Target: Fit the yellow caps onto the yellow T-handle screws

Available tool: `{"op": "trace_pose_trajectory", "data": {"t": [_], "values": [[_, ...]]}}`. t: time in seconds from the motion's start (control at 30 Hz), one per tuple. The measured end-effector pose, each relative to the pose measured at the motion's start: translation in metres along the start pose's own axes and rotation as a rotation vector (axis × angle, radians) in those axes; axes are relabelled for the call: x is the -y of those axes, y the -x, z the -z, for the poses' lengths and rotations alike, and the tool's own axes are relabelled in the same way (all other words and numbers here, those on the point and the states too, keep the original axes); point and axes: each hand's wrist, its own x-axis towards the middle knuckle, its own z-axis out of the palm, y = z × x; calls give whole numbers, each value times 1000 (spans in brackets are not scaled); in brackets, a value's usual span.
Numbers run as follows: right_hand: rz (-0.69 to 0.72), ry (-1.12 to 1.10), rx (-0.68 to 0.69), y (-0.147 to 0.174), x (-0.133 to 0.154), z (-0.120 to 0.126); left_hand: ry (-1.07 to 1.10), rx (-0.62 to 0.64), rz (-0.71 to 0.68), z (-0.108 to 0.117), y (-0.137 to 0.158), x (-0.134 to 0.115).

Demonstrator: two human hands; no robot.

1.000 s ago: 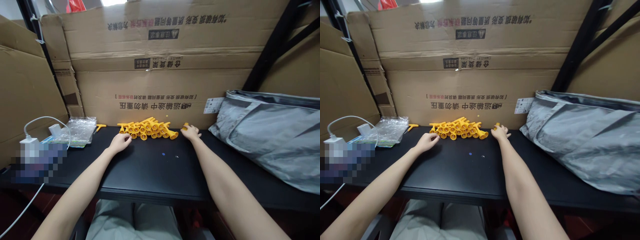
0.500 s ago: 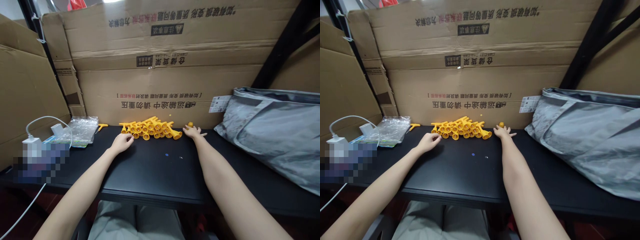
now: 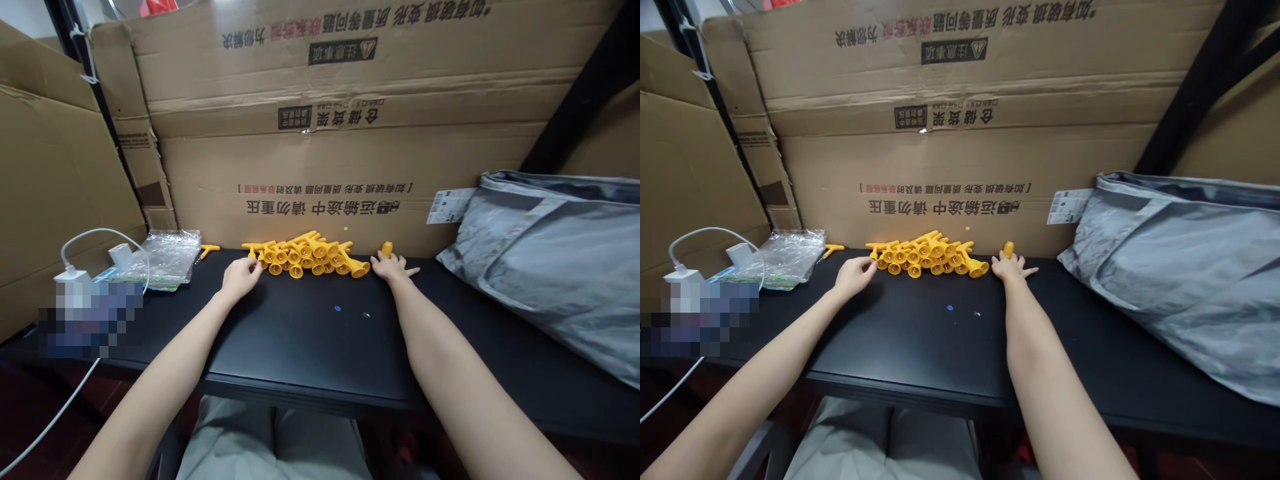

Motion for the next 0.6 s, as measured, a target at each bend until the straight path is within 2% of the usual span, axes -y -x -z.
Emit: {"op": "trace_pose_trajectory", "data": {"t": [0.13,0.23,0.33,0.47,0.6], "values": [[26,31,-21,14,5,6,-164,-102,274,5,-10,29],[20,41,1,19,7,9,-257,-81,513,5,-13,60],[2,42,40,15,5,7,-256,-51,680,1,-14,86],[13,27,56,7,-1,4,-271,-9,692,-1,-15,103],[25,41,39,9,-1,3,-296,69,674,0,-16,103]]}}
